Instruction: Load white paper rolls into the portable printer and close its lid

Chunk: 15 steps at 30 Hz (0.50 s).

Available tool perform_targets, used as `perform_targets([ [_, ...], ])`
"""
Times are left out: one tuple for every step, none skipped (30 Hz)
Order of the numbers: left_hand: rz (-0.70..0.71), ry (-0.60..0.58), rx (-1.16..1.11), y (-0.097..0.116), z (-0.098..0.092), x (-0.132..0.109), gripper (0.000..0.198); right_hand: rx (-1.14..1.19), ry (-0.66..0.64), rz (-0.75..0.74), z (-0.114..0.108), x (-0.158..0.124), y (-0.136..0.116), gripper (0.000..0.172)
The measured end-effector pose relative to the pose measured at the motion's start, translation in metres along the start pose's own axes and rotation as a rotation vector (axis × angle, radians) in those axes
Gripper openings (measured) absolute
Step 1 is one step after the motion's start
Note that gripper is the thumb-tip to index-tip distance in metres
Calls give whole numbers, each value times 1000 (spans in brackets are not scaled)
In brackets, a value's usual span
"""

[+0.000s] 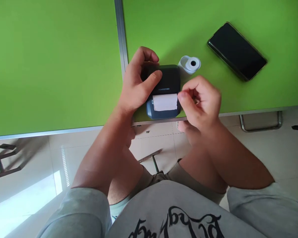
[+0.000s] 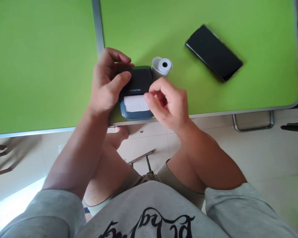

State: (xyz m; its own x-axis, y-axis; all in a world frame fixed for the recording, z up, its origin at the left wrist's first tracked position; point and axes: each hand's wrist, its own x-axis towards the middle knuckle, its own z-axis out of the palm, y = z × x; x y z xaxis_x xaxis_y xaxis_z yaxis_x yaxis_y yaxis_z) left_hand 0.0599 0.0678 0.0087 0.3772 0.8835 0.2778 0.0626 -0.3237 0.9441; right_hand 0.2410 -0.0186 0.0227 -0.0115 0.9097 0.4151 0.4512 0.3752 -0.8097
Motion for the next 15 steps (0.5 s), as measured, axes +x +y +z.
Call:
perform_targets([
  [-5,-9,40,0,-1,-1,50,1,54,38,4,2,2,34],
  [-17,-14,82,0,-2,-3,52,0,87,63,7,5,4,42],
  [-30,-15,124,1,-3,-5,53,-4,98,81,11,8,6,48],
  [-42,-14,170,2,-4,-8,55,-12,95,97,13,10,8,52],
  [-51,-10,219,4,-6,-10,56,-17,85,111,15,12,10,54],
  [-57,-7,268,5,-7,-13,57,-21,76,124,16,14,12,54],
  [-60,-6,312,7,-9,-16,58,-25,69,137,16,15,13,55],
  [-63,-9,345,9,-10,-19,59,-27,63,149,16,16,14,54],
  [-68,-12,368,10,-11,-21,60,-26,56,158,14,17,14,53],
  [-75,-16,380,12,-12,-22,60,-22,48,164,13,17,15,53],
  [-79,-18,383,12,-13,-23,61,-17,36,170,12,17,15,52],
  [-81,-19,380,13,-13,-24,61,-13,23,175,10,17,16,52],
  [-79,-19,375,13,-13,-24,60,-11,7,180,9,17,17,53],
  [-77,-20,368,12,-13,-24,60,-9,-11,183,9,17,18,53],
  [-72,-18,360,10,-12,-23,59,-6,-22,181,9,17,19,53],
])
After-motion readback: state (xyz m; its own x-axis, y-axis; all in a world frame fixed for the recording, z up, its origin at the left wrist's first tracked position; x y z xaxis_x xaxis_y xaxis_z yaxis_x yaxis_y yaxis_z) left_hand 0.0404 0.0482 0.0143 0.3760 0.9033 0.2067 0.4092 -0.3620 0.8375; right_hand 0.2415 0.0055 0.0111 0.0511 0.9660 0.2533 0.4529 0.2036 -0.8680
